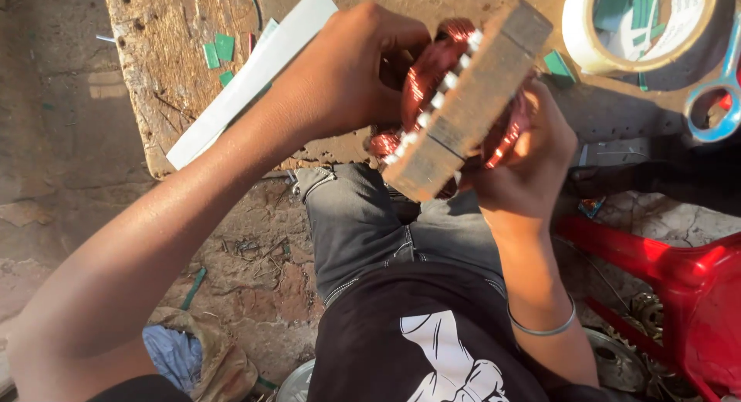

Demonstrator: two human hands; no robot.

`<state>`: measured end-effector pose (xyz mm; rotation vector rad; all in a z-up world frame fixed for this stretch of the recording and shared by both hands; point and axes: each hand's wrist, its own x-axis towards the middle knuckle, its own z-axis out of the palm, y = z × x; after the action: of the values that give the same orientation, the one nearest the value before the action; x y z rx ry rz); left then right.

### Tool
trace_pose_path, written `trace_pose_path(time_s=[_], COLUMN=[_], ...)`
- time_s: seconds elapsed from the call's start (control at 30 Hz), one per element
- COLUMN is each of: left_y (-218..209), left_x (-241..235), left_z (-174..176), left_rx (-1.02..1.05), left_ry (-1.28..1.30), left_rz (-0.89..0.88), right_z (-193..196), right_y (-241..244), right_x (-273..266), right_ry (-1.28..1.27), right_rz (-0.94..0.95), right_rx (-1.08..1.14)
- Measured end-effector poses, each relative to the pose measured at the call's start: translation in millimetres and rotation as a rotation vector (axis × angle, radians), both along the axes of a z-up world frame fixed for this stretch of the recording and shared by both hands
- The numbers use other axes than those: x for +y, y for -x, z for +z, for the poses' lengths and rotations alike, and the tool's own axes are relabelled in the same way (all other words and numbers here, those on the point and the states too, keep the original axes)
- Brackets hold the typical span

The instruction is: Rewinding or repairing a copper-wire coil for an electric fan motor.

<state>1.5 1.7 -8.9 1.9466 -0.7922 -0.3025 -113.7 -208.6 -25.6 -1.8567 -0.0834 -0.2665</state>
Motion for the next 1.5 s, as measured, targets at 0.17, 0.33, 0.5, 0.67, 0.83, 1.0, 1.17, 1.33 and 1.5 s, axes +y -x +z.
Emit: trace_pose_path(time_s=[0.17, 0.33, 0.5, 0.67, 0.83, 1.0, 1.17, 1.33, 1.5], left_y=[-5.2, -4.9, -4.0, -4.5, -3.8, -6.6, -9.3, -8.1, 7.8], left_x=[2.9, 0.6, -10.8, -14.8, -16.4, -15.2, -15.3, -11.9, -12.8], left_z=[1.4, 1.7, -4.3, -8.0, -9.4, -7.5, -6.7, -6.4, -1.7], left_rx=[0.088, 0.116, -0.063, -0.097, -0.108, -0.089, -0.057, -0.014, -0.134], left_ry=[-0.002, -0.033, -0.052, -0.069, -0.057, -0.062, -0.067, -0.040, -0.147], left_rz=[-0.020, 0.003, 0.084, 0.120, 0.113, 0.108, 0.091, 0.059, 0.161], right_z=[9.4, 8.9, 8.3, 0.9, 18.2, 24.2, 2.4, -20.2, -1.4], right_y=[-6.7, -4.5, 4.0, 11.9, 19.6, 19.6, -18.6, -15.9, -5.3], right_x=[12.2, 12.3, 3.7, -4.2, 0.2, -7.5, -27.5, -43.7, -77.7], right_ry=[0.020, 0.191, -0.152, -0.278, -0.155, 0.770, 0.791, 0.758, 0.939], right_rz=[-0.067, -0.055, -0.050, 0.036, -0.059, -0.081, 0.160, 0.182, 0.020], right_rx=[-0.004, -0.064, 0.181, 0.120, 0.186, -0.555, -0.607, -0.658, -0.532])
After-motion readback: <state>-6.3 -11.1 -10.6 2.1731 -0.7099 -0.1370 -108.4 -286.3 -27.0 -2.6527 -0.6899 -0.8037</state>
